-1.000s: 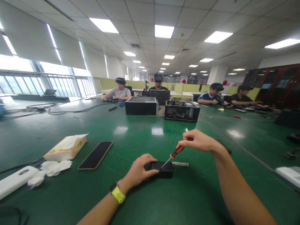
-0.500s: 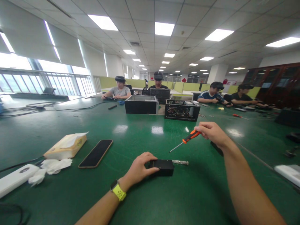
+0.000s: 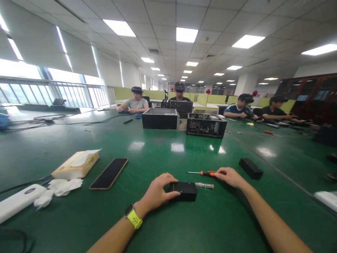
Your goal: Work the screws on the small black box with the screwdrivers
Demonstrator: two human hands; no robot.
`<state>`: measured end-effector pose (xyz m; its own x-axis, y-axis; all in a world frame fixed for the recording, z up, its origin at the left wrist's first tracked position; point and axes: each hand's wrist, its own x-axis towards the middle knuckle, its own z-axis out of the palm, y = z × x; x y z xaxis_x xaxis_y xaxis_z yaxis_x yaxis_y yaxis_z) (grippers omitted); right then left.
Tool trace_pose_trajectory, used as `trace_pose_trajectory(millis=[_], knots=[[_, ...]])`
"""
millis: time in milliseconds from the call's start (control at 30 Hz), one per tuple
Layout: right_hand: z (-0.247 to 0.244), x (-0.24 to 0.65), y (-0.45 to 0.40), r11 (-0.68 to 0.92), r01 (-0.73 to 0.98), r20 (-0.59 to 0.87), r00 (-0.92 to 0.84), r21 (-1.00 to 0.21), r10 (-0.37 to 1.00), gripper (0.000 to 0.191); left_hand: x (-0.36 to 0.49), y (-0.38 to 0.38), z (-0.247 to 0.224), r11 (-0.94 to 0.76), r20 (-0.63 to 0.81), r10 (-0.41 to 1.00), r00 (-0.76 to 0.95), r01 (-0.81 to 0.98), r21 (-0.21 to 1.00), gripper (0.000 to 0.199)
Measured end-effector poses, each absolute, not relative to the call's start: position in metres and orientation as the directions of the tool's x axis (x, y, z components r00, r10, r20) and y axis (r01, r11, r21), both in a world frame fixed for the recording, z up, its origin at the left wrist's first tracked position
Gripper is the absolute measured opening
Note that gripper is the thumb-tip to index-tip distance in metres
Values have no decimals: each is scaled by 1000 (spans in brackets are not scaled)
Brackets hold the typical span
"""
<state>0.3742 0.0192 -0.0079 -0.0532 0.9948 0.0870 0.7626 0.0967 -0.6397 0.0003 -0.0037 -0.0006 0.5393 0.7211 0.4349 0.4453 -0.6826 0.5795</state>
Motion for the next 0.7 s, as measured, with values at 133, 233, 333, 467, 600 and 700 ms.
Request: trace_pose_trajectory(millis=[133, 233, 333, 467, 600, 700], knots=[[0, 367, 14, 77, 843, 135, -5, -532, 991, 38, 1, -4, 0, -683, 438, 722, 536, 445, 579, 33], [7, 348, 5, 130, 862, 157, -60, -489, 986, 37, 1, -5, 0, -674, 430, 730, 531, 455, 582, 32], [9, 325, -6, 233, 848, 112, -204, -476, 972, 30, 1, -5, 0, -676, 429, 728, 535, 452, 582, 32], [8, 312, -10, 298, 814, 80, -299, -499, 951, 18, 2, -4, 0, -680, 435, 724, 536, 448, 580, 30], [20, 335, -11, 307, 731, 18, -374, -609, 927, 25, 2, -4, 1, -685, 439, 719, 538, 443, 578, 29], [32, 356, -16, 287, 668, -27, -419, -687, 908, 34, 1, -5, 2, -684, 437, 720, 540, 445, 578, 29]])
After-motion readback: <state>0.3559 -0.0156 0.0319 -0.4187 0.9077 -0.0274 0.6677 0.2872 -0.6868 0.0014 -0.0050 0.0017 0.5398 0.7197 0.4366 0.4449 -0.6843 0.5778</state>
